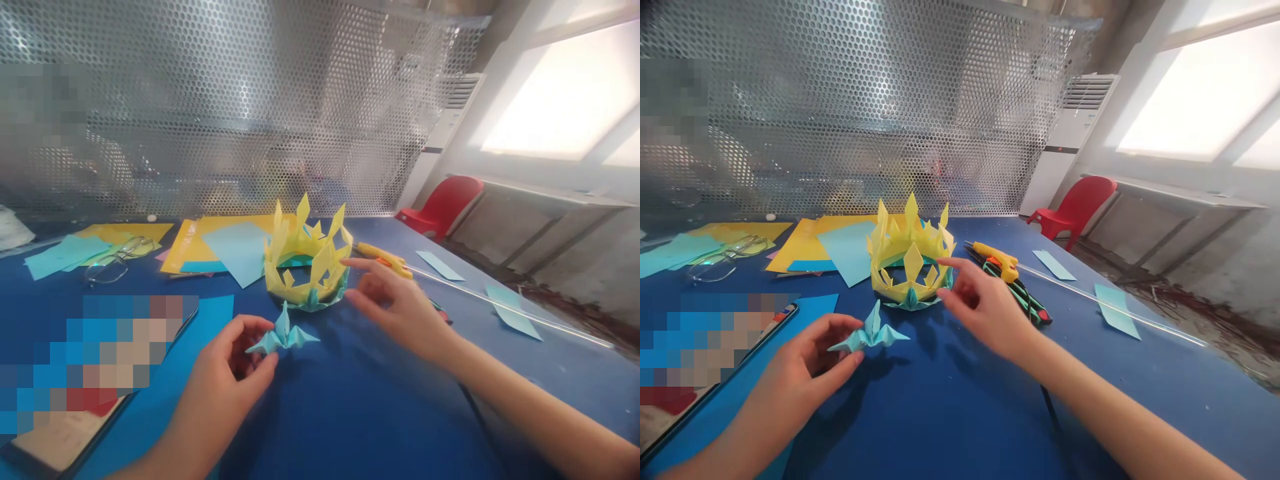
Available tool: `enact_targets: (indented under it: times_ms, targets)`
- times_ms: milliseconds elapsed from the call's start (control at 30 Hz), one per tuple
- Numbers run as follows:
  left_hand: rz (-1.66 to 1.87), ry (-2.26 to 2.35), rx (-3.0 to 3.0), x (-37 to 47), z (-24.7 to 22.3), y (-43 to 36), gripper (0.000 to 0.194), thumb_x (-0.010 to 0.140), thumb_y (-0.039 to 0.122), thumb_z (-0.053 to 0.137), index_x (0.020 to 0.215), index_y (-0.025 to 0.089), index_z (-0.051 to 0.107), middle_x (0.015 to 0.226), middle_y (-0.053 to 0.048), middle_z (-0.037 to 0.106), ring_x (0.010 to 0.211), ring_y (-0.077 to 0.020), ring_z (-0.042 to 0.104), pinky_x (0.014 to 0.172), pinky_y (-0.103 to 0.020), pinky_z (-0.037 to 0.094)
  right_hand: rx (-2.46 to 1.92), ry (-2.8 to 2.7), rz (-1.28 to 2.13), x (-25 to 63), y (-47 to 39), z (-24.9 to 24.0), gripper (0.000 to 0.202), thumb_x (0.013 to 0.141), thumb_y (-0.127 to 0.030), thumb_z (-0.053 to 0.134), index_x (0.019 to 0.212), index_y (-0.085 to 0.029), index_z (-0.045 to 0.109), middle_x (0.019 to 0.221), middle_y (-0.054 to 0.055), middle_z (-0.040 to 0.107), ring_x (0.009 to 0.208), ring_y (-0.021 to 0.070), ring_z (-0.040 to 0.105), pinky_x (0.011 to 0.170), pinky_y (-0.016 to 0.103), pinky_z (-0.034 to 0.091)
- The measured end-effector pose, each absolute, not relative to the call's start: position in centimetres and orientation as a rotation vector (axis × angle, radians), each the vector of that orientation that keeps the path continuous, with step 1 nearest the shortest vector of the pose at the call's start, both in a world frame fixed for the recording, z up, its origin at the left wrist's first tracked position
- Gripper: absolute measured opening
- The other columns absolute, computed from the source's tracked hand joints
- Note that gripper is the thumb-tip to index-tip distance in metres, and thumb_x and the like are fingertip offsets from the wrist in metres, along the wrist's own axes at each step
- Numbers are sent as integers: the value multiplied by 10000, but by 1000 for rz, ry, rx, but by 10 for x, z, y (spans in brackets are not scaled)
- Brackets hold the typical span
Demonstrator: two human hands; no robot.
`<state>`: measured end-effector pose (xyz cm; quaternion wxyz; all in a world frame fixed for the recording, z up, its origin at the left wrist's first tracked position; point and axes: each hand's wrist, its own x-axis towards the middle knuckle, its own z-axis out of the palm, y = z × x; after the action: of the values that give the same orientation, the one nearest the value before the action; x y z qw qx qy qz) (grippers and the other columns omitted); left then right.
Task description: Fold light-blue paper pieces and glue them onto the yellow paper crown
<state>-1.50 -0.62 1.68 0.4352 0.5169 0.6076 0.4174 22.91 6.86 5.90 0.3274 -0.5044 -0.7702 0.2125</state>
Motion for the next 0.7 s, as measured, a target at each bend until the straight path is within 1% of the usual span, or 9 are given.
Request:
enact_targets:
  times_ms: [100,133,200,233,300,367,467,567,700]
  targets:
    - [1093,1531,1272,-14,17,-6,273,724,433,658,925,261,589,874,4,595,793,-181,618,653,-261,509,-1224,-2097,768,217,63,53,573,894,-407,562,1411,-235,384,652,-64,533,535,114,496,526,256,448]
    - [1112,1541,1269,-13,18,-6,270,722,435,658,916,263,586,886,-1,598,847,-197,623,680,-269,515,-1212,-2096,814,216,63,51,609,906,-411,547,1444,-230,326,644,-72,518,526,108,483,513,244,440]
    - [1157,1557,1264,-13,18,-8,259,713,431,661,895,270,570,989,-15,618,975,-220,621,771,-291,519,-1207,-2078,873,215,65,50,636,924,-427,525,1463,-220,259,622,-88,478,506,100,455,485,227,413]
    - [1176,1558,1258,-13,18,-8,251,711,426,658,883,273,559,1064,-19,623,1035,-227,615,822,-302,514,-1211,-2068,891,216,67,48,617,927,-439,519,1445,-214,269,613,-93,461,496,98,444,472,222,399]
    - [1201,1554,1240,-14,17,-10,240,711,420,653,862,276,534,1164,-18,624,1109,-232,610,885,-316,504,-1221,-2059,908,217,70,46,504,925,-469,516,1333,-209,374,609,-92,453,488,96,436,457,221,378]
    - [1196,1550,1222,-15,17,-10,239,719,417,656,862,277,526,1112,-23,657,1117,-239,622,882,-324,517,-1231,-2056,898,218,73,43,366,925,-501,502,1145,-210,476,626,-73,480,497,98,443,461,227,372]
    - [1178,1538,1208,-16,18,-10,264,732,433,664,897,272,535,976,-23,685,1034,-246,668,824,-335,555,-1249,-2047,835,219,74,43,304,930,-510,482,939,-209,520,657,-39,525,533,110,468,492,242,388]
    - [1180,1539,1206,-17,20,-9,308,731,473,675,908,263,537,921,-15,670,930,-235,695,765,-326,575,-1255,-2043,753,221,74,49,303,926,-493,492,841,-205,533,650,-27,530,550,118,463,505,250,382]
    - [1218,1587,1223,-15,24,-10,314,714,466,689,901,263,541,896,-7,625,961,-233,654,756,-301,558,-1208,-2059,677,231,75,56,285,911,-469,520,798,-207,532,634,-31,513,545,115,437,498,247,371]
